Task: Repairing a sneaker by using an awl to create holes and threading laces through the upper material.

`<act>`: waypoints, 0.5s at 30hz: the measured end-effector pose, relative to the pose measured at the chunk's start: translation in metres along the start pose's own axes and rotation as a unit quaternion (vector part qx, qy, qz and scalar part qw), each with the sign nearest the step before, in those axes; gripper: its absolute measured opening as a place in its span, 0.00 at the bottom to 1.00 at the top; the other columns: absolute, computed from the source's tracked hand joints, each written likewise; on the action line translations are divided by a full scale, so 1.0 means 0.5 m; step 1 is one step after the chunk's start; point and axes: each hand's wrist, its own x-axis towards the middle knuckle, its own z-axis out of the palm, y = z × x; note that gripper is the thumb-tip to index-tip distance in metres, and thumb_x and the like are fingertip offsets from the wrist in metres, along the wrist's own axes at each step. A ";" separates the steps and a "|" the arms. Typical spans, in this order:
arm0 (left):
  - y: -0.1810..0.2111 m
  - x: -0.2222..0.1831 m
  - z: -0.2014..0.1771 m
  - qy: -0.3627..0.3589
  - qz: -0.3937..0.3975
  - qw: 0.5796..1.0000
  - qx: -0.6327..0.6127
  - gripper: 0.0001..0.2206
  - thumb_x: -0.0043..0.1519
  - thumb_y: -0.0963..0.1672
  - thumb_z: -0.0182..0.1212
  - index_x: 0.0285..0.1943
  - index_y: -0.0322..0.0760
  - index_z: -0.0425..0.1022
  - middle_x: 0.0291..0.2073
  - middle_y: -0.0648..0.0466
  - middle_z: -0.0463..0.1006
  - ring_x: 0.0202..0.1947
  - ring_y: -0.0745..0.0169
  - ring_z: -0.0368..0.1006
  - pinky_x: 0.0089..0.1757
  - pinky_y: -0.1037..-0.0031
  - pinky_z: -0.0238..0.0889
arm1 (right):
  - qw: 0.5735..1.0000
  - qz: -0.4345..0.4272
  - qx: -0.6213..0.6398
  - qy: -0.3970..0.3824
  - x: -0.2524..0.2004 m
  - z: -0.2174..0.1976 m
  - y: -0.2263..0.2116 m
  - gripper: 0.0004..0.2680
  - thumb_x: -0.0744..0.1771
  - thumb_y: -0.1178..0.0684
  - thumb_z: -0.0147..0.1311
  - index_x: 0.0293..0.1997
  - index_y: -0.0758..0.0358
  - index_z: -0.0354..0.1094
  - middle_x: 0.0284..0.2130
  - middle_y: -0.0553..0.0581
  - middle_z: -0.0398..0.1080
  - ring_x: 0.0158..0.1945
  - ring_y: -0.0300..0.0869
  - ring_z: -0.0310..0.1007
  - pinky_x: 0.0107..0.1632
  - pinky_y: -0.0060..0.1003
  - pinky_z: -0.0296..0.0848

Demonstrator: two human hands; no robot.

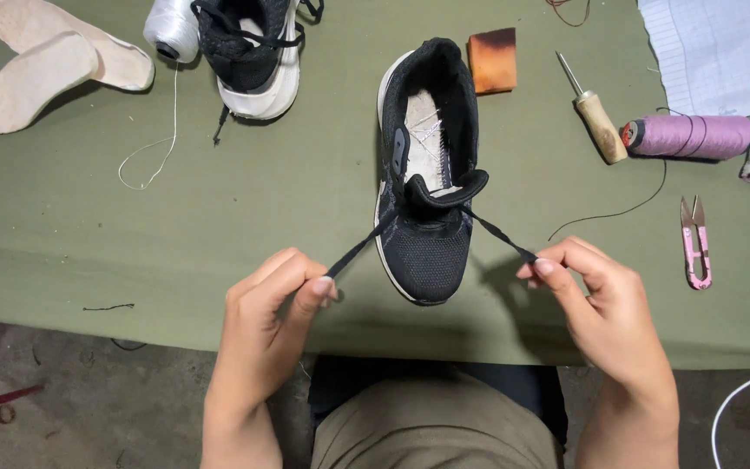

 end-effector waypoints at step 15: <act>-0.066 0.274 0.140 0.003 0.197 0.962 0.187 0.08 0.70 0.44 0.51 0.38 0.37 0.69 0.31 0.49 0.74 0.35 0.42 0.70 0.45 0.58 0.62 | 0.975 -0.186 -0.102 -0.066 0.241 0.059 -0.101 0.06 0.73 0.51 0.45 0.45 0.59 0.65 0.46 0.48 0.76 0.42 0.44 0.74 0.47 0.38 0.65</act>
